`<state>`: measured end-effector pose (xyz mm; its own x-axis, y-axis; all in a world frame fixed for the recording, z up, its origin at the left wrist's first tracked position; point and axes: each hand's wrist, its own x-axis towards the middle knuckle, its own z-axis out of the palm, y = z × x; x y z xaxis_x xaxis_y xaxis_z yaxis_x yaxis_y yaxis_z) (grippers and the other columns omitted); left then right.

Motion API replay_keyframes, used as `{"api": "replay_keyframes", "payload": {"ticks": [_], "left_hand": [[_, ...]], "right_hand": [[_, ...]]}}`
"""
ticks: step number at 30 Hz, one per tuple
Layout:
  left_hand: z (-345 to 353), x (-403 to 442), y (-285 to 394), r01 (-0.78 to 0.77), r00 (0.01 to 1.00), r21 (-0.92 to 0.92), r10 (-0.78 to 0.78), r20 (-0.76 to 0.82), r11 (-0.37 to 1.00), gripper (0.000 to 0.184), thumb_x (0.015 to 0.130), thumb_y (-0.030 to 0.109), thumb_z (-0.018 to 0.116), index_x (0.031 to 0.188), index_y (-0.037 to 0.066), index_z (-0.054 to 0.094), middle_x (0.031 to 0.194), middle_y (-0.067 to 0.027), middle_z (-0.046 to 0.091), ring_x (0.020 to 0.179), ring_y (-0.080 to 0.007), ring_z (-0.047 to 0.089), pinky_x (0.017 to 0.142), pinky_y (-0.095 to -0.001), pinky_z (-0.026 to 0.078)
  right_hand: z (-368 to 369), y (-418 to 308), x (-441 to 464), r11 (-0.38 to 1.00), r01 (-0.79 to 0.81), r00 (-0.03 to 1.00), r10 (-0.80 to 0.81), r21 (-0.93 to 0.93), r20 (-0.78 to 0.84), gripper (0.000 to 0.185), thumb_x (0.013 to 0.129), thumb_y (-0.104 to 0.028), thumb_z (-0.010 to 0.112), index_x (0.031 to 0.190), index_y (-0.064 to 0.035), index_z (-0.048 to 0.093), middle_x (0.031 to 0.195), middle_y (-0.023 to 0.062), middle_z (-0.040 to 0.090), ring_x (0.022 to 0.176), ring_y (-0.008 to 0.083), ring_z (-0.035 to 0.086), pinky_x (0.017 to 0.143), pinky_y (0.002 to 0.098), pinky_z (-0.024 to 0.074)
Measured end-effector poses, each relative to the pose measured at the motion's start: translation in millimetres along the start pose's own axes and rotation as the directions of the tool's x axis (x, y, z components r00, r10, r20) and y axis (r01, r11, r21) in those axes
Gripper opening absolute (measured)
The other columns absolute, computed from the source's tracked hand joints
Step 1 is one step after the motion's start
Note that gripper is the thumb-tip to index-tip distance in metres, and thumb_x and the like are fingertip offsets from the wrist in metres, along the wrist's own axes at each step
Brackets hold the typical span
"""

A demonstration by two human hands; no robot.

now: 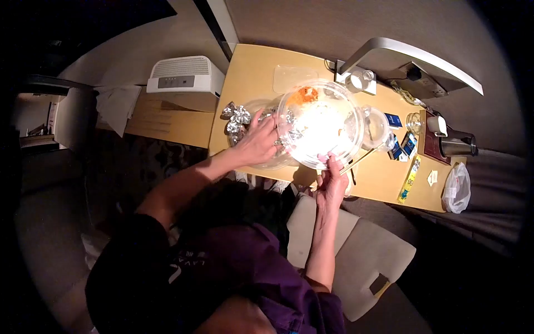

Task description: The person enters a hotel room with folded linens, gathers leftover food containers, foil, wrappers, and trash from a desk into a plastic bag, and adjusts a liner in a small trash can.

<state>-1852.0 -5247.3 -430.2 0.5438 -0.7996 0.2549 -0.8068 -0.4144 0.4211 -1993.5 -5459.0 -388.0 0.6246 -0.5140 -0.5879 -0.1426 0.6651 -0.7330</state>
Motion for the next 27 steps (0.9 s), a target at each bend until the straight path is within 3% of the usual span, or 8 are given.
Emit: {"api": "replay_keyframes", "payload": {"ticks": [5, 7, 9, 10, 12, 17, 24, 27], "left_hand": [[-62.9, -36.8, -36.1, 0.147, 0.982, -0.041, -0.151, -0.116, 0.988, 0.072, 0.074, 0.011, 0.073, 0.141, 0.008, 0.046, 0.141, -0.0170, 0.047, 0.140, -0.0350, 0.039, 0.118, -0.0590, 0.021], [-73.3, -44.5, -55.6, 0.531, 0.833, -0.087, -0.538, -0.128, 0.843, 0.072, 0.073, 0.012, 0.074, 0.140, 0.006, 0.046, 0.137, -0.0166, 0.051, 0.135, -0.0348, 0.045, 0.115, -0.0506, 0.032], [-72.0, -52.5, -80.8, 0.561, 0.816, -0.313, -0.577, 0.048, 0.767, 0.072, 0.074, 0.013, 0.074, 0.140, 0.005, 0.045, 0.134, -0.0170, 0.054, 0.128, -0.0357, 0.051, 0.110, -0.0469, 0.038], [-68.8, -56.3, -89.8, 0.588, 0.796, -0.510, -0.561, 0.227, 0.628, 0.073, 0.074, 0.013, 0.074, 0.140, 0.004, 0.044, 0.132, -0.0173, 0.056, 0.122, -0.0365, 0.056, 0.104, -0.0431, 0.044], [-70.3, -47.7, -75.4, 0.595, 0.785, -0.514, -0.584, 0.206, 0.618, 0.064, 0.078, 0.011, 0.072, 0.136, 0.002, 0.046, 0.123, -0.0198, 0.060, 0.108, -0.0378, 0.062, 0.092, -0.0432, 0.051], [-44.0, -36.7, -38.6, 0.459, 0.887, -0.066, -0.461, -0.018, 0.886, 0.031, 0.087, 0.005, 0.063, 0.116, -0.002, 0.055, 0.107, -0.0249, 0.059, 0.099, -0.0435, 0.060, 0.085, -0.0494, 0.050], [-0.5, -33.9, -36.7, 0.397, 0.917, -0.154, -0.383, 0.114, 0.905, 0.036, 0.088, 0.008, 0.066, 0.120, -0.005, 0.056, 0.111, -0.0258, 0.057, 0.106, -0.0451, 0.056, 0.091, -0.0505, 0.047], [6.3, -32.6, -43.1, 0.393, 0.914, -0.115, -0.374, 0.156, 0.912, 0.036, 0.088, 0.009, 0.068, 0.118, -0.007, 0.057, 0.110, -0.0246, 0.056, 0.107, -0.0439, 0.056, 0.092, -0.0479, 0.047]], "right_hand": [[0.0, 0.1, -0.3, 0.999, 0.005, 1.000, -0.006, -0.039, -0.015, 0.021, 0.096, -0.017, 0.068, 0.113, -0.0049, 0.064, 0.101, 0.0133, 0.073, 0.048, 0.0038, 0.033, 0.042, 0.0202, 0.0282], [-2.8, 0.7, -0.4, 0.999, 0.006, 1.000, -0.008, -0.050, -0.029, 0.023, 0.096, -0.017, 0.068, 0.114, -0.0046, 0.065, 0.101, 0.0130, 0.073, 0.048, 0.0036, 0.034, 0.043, 0.0202, 0.0286], [-5.7, 1.8, 2.2, 0.998, 0.022, 0.999, -0.025, -0.065, -0.034, 0.027, 0.095, -0.018, 0.069, 0.118, -0.0039, 0.065, 0.101, 0.0118, 0.074, 0.049, 0.0030, 0.034, 0.044, 0.0200, 0.0288], [-5.7, 1.3, 2.3, 0.998, 0.024, 0.999, -0.026, -0.064, -0.036, 0.027, 0.095, -0.018, 0.069, 0.118, -0.0039, 0.065, 0.101, 0.0118, 0.074, 0.049, 0.0030, 0.034, 0.044, 0.0200, 0.0288], [-4.9, -2.8, 0.1, 0.994, 0.051, 0.997, -0.056, -0.096, -0.051, 0.027, 0.095, -0.018, 0.069, 0.118, -0.0036, 0.065, 0.101, 0.0105, 0.074, 0.049, 0.0026, 0.034, 0.044, 0.0202, 0.0277], [3.5, -17.5, -3.7, 0.917, 0.238, 0.962, -0.268, -0.319, -0.054, 0.017, 0.097, -0.019, 0.068, 0.106, -0.0043, 0.070, 0.090, 0.0080, 0.075, 0.048, -0.0010, 0.034, 0.044, 0.0200, 0.0219], [-6.7, -24.4, 15.4, 0.885, 0.299, 0.953, -0.294, -0.356, 0.068, 0.016, 0.099, -0.018, 0.066, 0.106, -0.0042, 0.070, 0.087, 0.0076, 0.075, 0.046, -0.0016, 0.029, 0.043, 0.0201, 0.0201], [-10.4, -28.8, 23.4, 0.847, 0.358, 0.933, -0.339, -0.392, 0.120, 0.018, 0.099, -0.015, 0.065, 0.108, -0.0004, 0.069, 0.096, 0.0112, 0.075, 0.063, 0.0054, 0.056, 0.055, 0.0198, 0.0403]]}}
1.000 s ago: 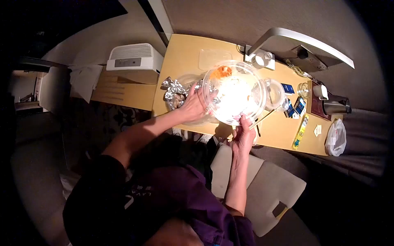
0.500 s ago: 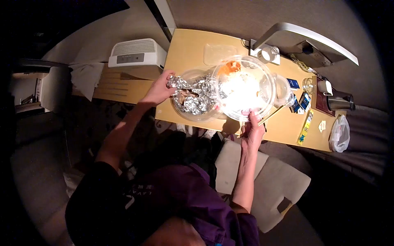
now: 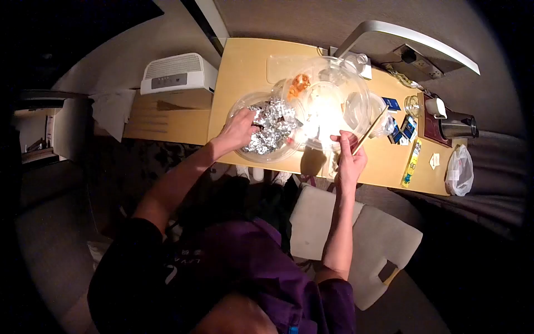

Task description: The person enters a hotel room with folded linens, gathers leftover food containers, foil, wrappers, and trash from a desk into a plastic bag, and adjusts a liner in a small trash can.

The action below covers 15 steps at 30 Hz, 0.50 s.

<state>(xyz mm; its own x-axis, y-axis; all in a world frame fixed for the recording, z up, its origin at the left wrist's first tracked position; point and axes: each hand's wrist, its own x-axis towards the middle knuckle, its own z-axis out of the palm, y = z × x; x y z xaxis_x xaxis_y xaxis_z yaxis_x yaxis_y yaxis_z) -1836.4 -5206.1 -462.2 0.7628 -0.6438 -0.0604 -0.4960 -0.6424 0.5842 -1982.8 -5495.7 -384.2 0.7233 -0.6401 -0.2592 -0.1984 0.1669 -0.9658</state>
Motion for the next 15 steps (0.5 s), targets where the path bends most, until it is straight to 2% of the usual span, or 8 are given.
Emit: {"api": "replay_keyframes", "payload": {"ticks": [2, 3, 5, 7, 9, 11, 13, 15], "left_hand": [[-5.1, -0.3, 0.1, -0.026, 0.999, 0.004, 0.026, -0.019, 1.000, 0.037, 0.088, 0.010, 0.069, 0.118, -0.007, 0.057, 0.108, -0.0238, 0.056, 0.107, -0.0436, 0.056, 0.093, -0.0468, 0.047], [-14.1, -0.9, 2.0, -0.020, 1.000, -0.082, 0.021, 0.011, 0.996, 0.038, 0.089, 0.009, 0.069, 0.121, -0.007, 0.057, 0.108, -0.0228, 0.059, 0.107, -0.0404, 0.059, 0.094, -0.0443, 0.048], [-28.0, -3.6, 4.8, -0.014, 0.999, -0.165, 0.022, 0.049, 0.986, 0.039, 0.090, 0.009, 0.068, 0.124, -0.006, 0.056, 0.108, -0.0217, 0.061, 0.106, -0.0372, 0.061, 0.095, -0.0417, 0.050], [-36.1, -10.4, 1.8, 0.145, 0.989, -0.490, -0.120, 0.083, 0.860, 0.039, 0.093, 0.006, 0.064, 0.130, -0.005, 0.055, 0.115, -0.0181, 0.065, 0.109, -0.0270, 0.064, 0.098, -0.0361, 0.051], [-22.2, -17.6, -22.4, 0.209, 0.977, -0.521, -0.195, 0.082, 0.827, 0.036, 0.096, 0.001, 0.058, 0.132, -0.004, 0.055, 0.120, -0.0156, 0.067, 0.111, -0.0189, 0.064, 0.100, -0.0319, 0.051], [-23.3, -20.2, -32.4, 0.182, 0.934, -0.841, -0.356, -0.014, 0.509, 0.033, 0.098, -0.001, 0.054, 0.131, -0.006, 0.056, 0.118, -0.0155, 0.066, 0.106, -0.0190, 0.065, 0.096, -0.0314, 0.053], [-36.3, -22.5, -38.2, 0.161, 0.932, -0.855, -0.362, -0.034, 0.494, 0.030, 0.103, 0.007, 0.050, 0.130, -0.007, 0.055, 0.116, -0.0164, 0.066, 0.102, -0.0192, 0.065, 0.093, -0.0314, 0.054], [-61.9, -24.4, -23.9, 0.294, 0.859, -0.930, -0.489, 0.155, 0.220, 0.036, 0.107, 0.019, 0.047, 0.132, -0.006, 0.053, 0.114, -0.0155, 0.066, 0.099, -0.0181, 0.065, 0.091, -0.0305, 0.054]], "right_hand": [[2.4, 1.6, 2.3, 0.987, 0.146, 0.989, -0.146, -0.073, 0.000, 0.021, 0.099, -0.007, 0.062, 0.114, 0.0053, 0.067, 0.101, 0.0128, 0.073, 0.094, 0.0180, 0.070, 0.080, 0.0269, 0.0536], [4.6, 1.4, 2.3, 0.987, 0.147, 0.989, -0.148, -0.067, -0.002, 0.021, 0.099, -0.007, 0.062, 0.114, 0.0053, 0.067, 0.101, 0.0128, 0.073, 0.094, 0.0180, 0.070, 0.080, 0.0269, 0.0536], [10.5, 0.1, -1.5, 0.883, 0.422, 0.906, -0.417, -0.204, 0.067, 0.022, 0.099, -0.002, 0.058, 0.118, 0.0055, 0.066, 0.101, 0.0103, 0.073, 0.091, 0.0178, 0.070, 0.080, 0.0297, 0.0550], [14.3, -6.2, -11.5, 0.728, 0.479, 0.872, -0.458, -0.491, 0.172, 0.029, 0.089, 0.008, 0.059, 0.115, 0.0008, 0.069, 0.098, 0.0141, 0.074, 0.090, 0.0186, 0.072, 0.080, 0.0299, 0.0562], [25.5, -10.2, -21.4, 0.464, 0.722, 0.658, -0.689, -0.512, 0.303, 0.033, 0.082, 0.009, 0.061, 0.111, -0.0006, 0.071, 0.098, 0.0164, 0.074, 0.083, 0.0238, 0.073, 0.077, 0.0315, 0.0574], [27.9, 9.6, -27.7, 0.347, 0.799, 0.560, -0.726, -0.491, 0.398, 0.041, 0.077, 0.006, 0.062, 0.115, -0.0048, 0.073, 0.107, 0.0156, 0.074, 0.071, 0.0236, 0.070, 0.063, 0.0322, 0.0573], [34.0, 17.0, -43.3, 0.217, 0.816, 0.505, -0.719, -0.535, 0.478, 0.048, 0.076, 0.005, 0.064, 0.120, -0.0096, 0.073, 0.112, 0.0155, 0.073, 0.065, 0.0195, 0.068, 0.056, 0.0296, 0.0543], [36.1, 32.0, -57.1, 0.190, 0.795, 0.532, -0.673, -0.576, 0.514, 0.051, 0.076, 0.004, 0.065, 0.123, -0.0147, 0.073, 0.116, 0.0156, 0.072, 0.059, 0.0174, 0.063, 0.052, 0.0294, 0.0507]]}}
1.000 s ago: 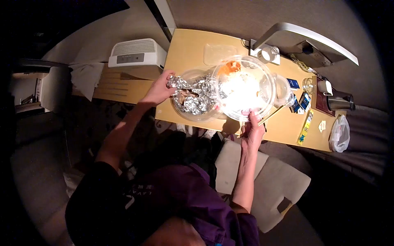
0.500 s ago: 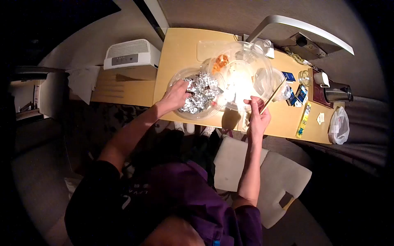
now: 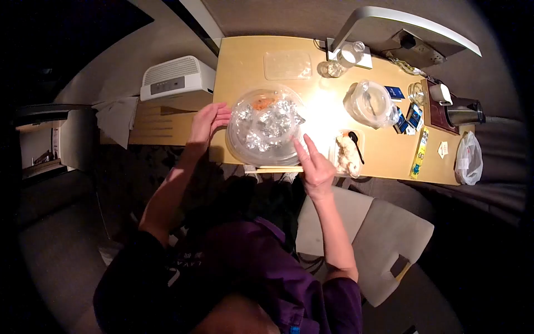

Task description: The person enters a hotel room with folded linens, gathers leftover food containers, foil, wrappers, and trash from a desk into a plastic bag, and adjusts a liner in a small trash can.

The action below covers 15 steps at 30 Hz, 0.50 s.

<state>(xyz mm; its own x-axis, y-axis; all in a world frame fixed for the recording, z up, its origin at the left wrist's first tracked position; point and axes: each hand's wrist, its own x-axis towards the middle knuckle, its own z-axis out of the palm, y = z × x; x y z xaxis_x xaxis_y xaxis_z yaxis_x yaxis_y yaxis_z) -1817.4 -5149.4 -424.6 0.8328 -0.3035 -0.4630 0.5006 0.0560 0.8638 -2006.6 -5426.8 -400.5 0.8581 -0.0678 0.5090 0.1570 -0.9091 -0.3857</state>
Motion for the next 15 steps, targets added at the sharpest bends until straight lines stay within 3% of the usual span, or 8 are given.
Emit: {"api": "replay_keyframes", "payload": {"ticks": [1, 2, 4, 7, 11, 13, 14, 15], "left_hand": [[-3.8, -0.6, 0.2, 0.015, 0.999, 0.030, -0.016, 0.033, 0.999, 0.045, 0.108, 0.032, 0.045, 0.135, -0.004, 0.052, 0.113, -0.0149, 0.065, 0.101, -0.0169, 0.064, 0.092, -0.0297, 0.053], [-3.4, -0.6, -2.0, 0.018, 0.999, 0.031, -0.019, 0.034, 0.999, 0.045, 0.108, 0.032, 0.045, 0.135, -0.004, 0.052, 0.113, -0.0149, 0.065, 0.101, -0.0169, 0.064, 0.092, -0.0297, 0.053], [0.7, 1.2, -10.6, -0.045, 0.998, 0.265, 0.032, 0.055, 0.963, 0.043, 0.104, 0.024, 0.056, 0.136, -0.004, 0.050, 0.113, -0.0141, 0.065, 0.100, -0.0158, 0.064, 0.090, -0.0287, 0.053], [6.8, 3.1, -33.3, -0.179, 0.984, 0.370, 0.160, 0.084, 0.911, 0.045, 0.096, 0.013, 0.067, 0.135, -0.005, 0.052, 0.113, -0.0127, 0.066, 0.096, -0.0145, 0.064, 0.087, -0.0273, 0.054], [8.2, 13.7, -50.5, -0.224, 0.975, 0.306, 0.217, 0.056, 0.925, 0.053, 0.087, 0.009, 0.074, 0.135, -0.003, 0.054, 0.114, -0.0142, 0.065, 0.092, -0.0190, 0.066, 0.077, -0.0335, 0.056], [8.0, 17.0, -52.7, -0.220, 0.955, 0.586, 0.295, -0.034, 0.780, 0.053, 0.084, 0.008, 0.071, 0.134, 0.002, 0.055, 0.109, -0.0137, 0.064, 0.097, -0.0265, 0.064, 0.085, -0.0383, 0.053], [10.2, 17.2, -50.2, -0.222, 0.955, 0.585, 0.295, -0.030, 0.780, 0.053, 0.084, 0.008, 0.071, 0.134, 0.002, 0.055, 0.109, -0.0137, 0.064, 0.097, -0.0265, 0.064, 0.085, -0.0383, 0.053], [14.4, 15.1, -44.9, -0.275, 0.914, 0.717, 0.406, -0.013, 0.641, 0.054, 0.083, 0.008, 0.069, 0.135, 0.003, 0.055, 0.111, -0.0153, 0.062, 0.104, -0.0307, 0.061, 0.091, -0.0407, 0.050]], "right_hand": [[8.3, -0.6, -9.5, 1.000, 0.000, 1.000, 0.000, 0.009, -0.018, 0.054, 0.077, 0.003, 0.064, 0.126, -0.0189, 0.072, 0.124, 0.0139, 0.070, 0.057, 0.0171, 0.061, 0.052, 0.0292, 0.0496], [13.5, -1.3, -17.6, 1.000, -0.002, 1.000, 0.002, 0.009, -0.017, 0.054, 0.077, 0.003, 0.064, 0.126, -0.0189, 0.072, 0.124, 0.0139, 0.070, 0.057, 0.0171, 0.061, 0.052, 0.0292, 0.0496], [24.0, -1.5, -31.4, 0.997, -0.054, 0.997, 0.058, -0.060, 0.057, 0.055, 0.078, 0.002, 0.063, 0.128, -0.0199, 0.071, 0.130, 0.0110, 0.067, 0.058, 0.0169, 0.060, 0.053, 0.0290, 0.0500], [37.7, 3.3, -41.8, 0.995, -0.073, 0.994, 0.078, -0.067, 0.078, 0.055, 0.078, 0.003, 0.062, 0.128, -0.0198, 0.071, 0.136, 0.0093, 0.065, 0.059, 0.0166, 0.060, 0.055, 0.0289, 0.0508], [40.3, -1.3, -36.6, 0.996, -0.091, 0.983, 0.091, -0.004, 0.161, 0.056, 0.077, 0.006, 0.060, 0.126, -0.0188, 0.072, 0.137, 0.0097, 0.063, 0.061, 0.0183, 0.062, 0.057, 0.0304, 0.0523], [39.4, -3.3, -32.4, 0.995, -0.099, 0.975, 0.096, 0.005, 0.201, 0.056, 0.075, 0.005, 0.060, 0.125, -0.0180, 0.072, 0.137, 0.0096, 0.063, 0.063, 0.0194, 0.064, 0.058, 0.0308, 0.0534], [38.4, -4.3, -29.2, 0.994, -0.106, 0.966, 0.099, 0.016, 0.240, 0.057, 0.073, 0.005, 0.060, 0.124, -0.0172, 0.072, 0.138, 0.0096, 0.063, 0.065, 0.0206, 0.065, 0.060, 0.0313, 0.0545], [32.6, -6.7, -21.3, 0.994, -0.106, 0.966, 0.100, 0.014, 0.239, 0.057, 0.073, 0.005, 0.060, 0.124, -0.0172, 0.072, 0.138, 0.0096, 0.063, 0.065, 0.0206, 0.065, 0.060, 0.0313, 0.0545]]}}
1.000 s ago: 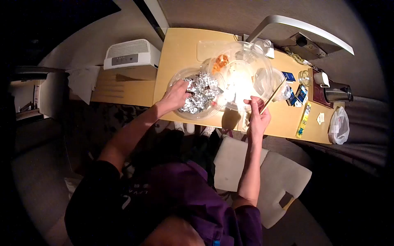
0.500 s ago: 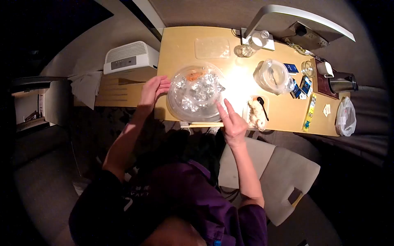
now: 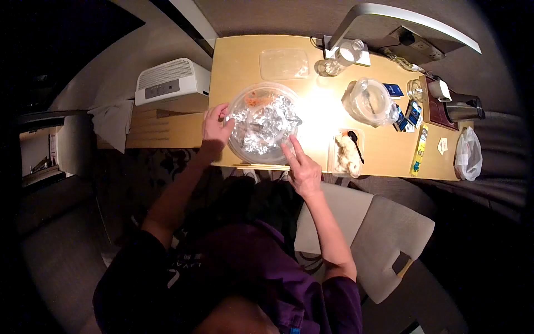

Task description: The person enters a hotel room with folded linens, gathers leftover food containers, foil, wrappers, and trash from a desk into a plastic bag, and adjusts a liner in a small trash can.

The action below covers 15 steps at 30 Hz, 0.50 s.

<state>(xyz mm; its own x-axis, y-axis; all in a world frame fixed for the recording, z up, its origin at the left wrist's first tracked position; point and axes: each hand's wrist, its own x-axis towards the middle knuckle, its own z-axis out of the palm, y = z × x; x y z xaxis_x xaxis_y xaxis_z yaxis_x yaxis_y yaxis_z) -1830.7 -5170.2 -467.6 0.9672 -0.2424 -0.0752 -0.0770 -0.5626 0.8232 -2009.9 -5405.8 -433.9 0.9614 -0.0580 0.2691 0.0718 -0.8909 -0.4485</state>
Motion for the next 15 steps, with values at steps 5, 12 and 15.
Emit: {"api": "replay_keyframes", "payload": {"ticks": [5, 12, 15], "left_hand": [[-1.5, 0.5, 24.7, -0.100, 0.992, 0.227, 0.116, -0.058, 0.969, 0.055, 0.083, 0.008, 0.062, 0.137, 0.006, 0.053, 0.125, -0.0186, 0.054, 0.123, -0.0384, 0.047, 0.106, -0.0458, 0.040], [20.2, -3.3, 38.7, -0.122, 0.989, 0.250, 0.138, -0.050, 0.961, 0.054, 0.096, 0.023, 0.059, 0.145, 0.005, 0.045, 0.139, -0.0206, 0.046, 0.129, -0.0398, 0.043, 0.110, -0.0464, 0.036], [33.7, -2.0, 44.2, -0.075, 0.994, 0.324, 0.098, -0.056, 0.943, 0.062, 0.098, 0.029, 0.059, 0.149, 0.003, 0.038, 0.142, -0.0217, 0.043, 0.130, -0.0402, 0.042, 0.108, -0.0495, 0.036]], "right_hand": [[-8.7, 7.1, 14.8, 0.981, -0.059, 0.997, 0.067, 0.182, -0.034, 0.063, 0.066, -0.002, 0.061, 0.128, -0.0134, 0.069, 0.133, 0.0150, 0.065, 0.066, 0.0226, 0.069, 0.060, 0.0324, 0.0564], [2.4, 6.9, 80.4, 0.967, -0.234, 0.958, 0.212, -0.101, -0.194, 0.041, 0.095, -0.025, 0.063, 0.135, -0.0199, 0.063, 0.131, 0.0187, 0.064, 0.069, 0.0285, 0.071, 0.057, 0.0358, 0.0569], [23.3, 14.3, 95.8, 0.921, -0.350, 0.936, 0.341, -0.172, -0.083, 0.047, 0.096, -0.031, 0.061, 0.142, -0.0259, 0.057, 0.129, 0.0210, 0.064, 0.074, 0.0322, 0.072, 0.057, 0.0406, 0.0575]]}}
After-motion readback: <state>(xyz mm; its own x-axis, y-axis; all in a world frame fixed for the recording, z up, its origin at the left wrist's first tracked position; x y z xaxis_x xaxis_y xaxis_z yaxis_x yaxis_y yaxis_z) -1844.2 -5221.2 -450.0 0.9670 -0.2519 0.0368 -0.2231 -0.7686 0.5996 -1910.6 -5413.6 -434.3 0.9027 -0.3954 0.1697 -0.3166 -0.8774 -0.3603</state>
